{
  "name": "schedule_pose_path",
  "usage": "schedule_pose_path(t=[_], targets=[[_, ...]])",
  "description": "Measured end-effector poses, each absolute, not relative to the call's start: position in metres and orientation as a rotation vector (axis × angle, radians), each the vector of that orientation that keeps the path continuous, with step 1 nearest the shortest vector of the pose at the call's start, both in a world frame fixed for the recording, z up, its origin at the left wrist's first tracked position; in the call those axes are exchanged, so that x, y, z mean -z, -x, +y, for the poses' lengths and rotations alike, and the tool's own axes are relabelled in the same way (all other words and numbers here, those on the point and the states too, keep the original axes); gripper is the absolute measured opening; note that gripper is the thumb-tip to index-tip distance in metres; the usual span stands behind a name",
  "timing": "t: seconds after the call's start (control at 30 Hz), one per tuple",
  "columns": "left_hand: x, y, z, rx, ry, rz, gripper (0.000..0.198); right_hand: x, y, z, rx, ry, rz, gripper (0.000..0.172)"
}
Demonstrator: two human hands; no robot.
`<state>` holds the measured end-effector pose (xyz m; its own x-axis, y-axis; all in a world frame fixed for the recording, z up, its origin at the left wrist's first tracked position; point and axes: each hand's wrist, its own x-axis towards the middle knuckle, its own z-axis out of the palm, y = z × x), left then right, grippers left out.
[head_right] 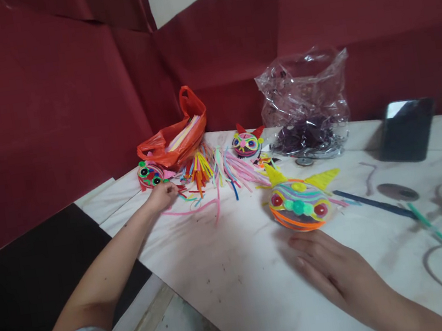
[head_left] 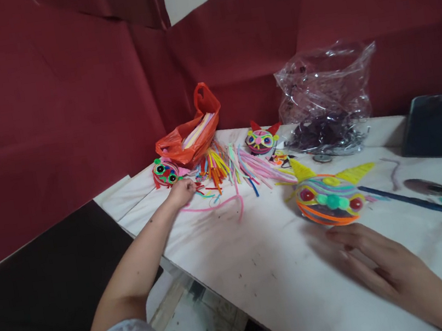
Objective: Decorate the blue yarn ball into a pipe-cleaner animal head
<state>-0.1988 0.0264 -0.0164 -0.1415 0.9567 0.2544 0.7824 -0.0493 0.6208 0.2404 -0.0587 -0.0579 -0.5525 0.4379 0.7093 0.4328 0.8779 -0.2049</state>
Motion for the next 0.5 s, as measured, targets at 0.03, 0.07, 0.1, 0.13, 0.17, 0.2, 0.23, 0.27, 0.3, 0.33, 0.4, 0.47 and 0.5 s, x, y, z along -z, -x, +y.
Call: schedule_pose_path(t=[0.03,0.07,0.1,0.13,0.17,0.2,0.23,0.27,0.3,0.33,0.4,0.47,0.5], targets=[[0.016,0.197,0.028,-1.015,-1.843,1.975,0.009,0.059,-0.24,-0.058,-0.015,0.624,-2.23,0.021],[0.016,0.195,0.03,-1.053,-1.82,1.976,0.01,0.06,-0.24,-0.057,-0.025,0.623,-2.231,0.021],[0.015,0.192,0.031,-1.089,-1.796,1.97,0.012,0.06,-0.24,-0.057,-0.039,0.622,-2.231,0.022],[0.013,0.189,0.031,-1.121,-1.774,1.958,0.014,0.061,-0.239,-0.056,-0.057,0.624,-2.229,0.022],[0.01,0.183,0.03,-1.15,-1.755,1.937,0.015,0.061,-0.239,-0.056,-0.079,0.63,-2.225,0.022],[0.007,0.176,0.027,-1.173,-1.743,1.907,0.016,0.061,-0.239,-0.057,-0.108,0.645,-2.217,0.021],[0.003,0.166,0.023,-1.192,-1.737,1.868,0.016,0.06,-0.238,-0.058,-0.148,0.672,-2.208,0.02],[-0.001,0.153,0.016,-1.196,-1.747,1.815,0.017,0.058,-0.237,-0.06,-0.199,0.711,-2.193,0.018],[-0.005,0.138,0.008,-1.192,-1.766,1.756,0.017,0.055,-0.235,-0.062,-0.264,0.762,-2.175,0.016],[-0.008,0.121,-0.003,-1.179,-1.797,1.68,0.018,0.052,-0.234,-0.065,-0.336,0.822,-2.15,0.016],[-0.012,0.081,-0.026,-1.057,-2.017,1.421,0.018,0.046,-0.23,-0.07,-0.489,0.947,-2.085,0.02],[-0.011,0.04,-0.047,-0.887,-2.35,1.185,0.018,0.043,-0.226,-0.072,-0.648,1.032,-2.021,0.028],[-0.009,0.021,-0.054,-0.794,-2.514,1.079,0.018,0.044,-0.225,-0.072,-0.722,1.054,-1.999,0.031]])
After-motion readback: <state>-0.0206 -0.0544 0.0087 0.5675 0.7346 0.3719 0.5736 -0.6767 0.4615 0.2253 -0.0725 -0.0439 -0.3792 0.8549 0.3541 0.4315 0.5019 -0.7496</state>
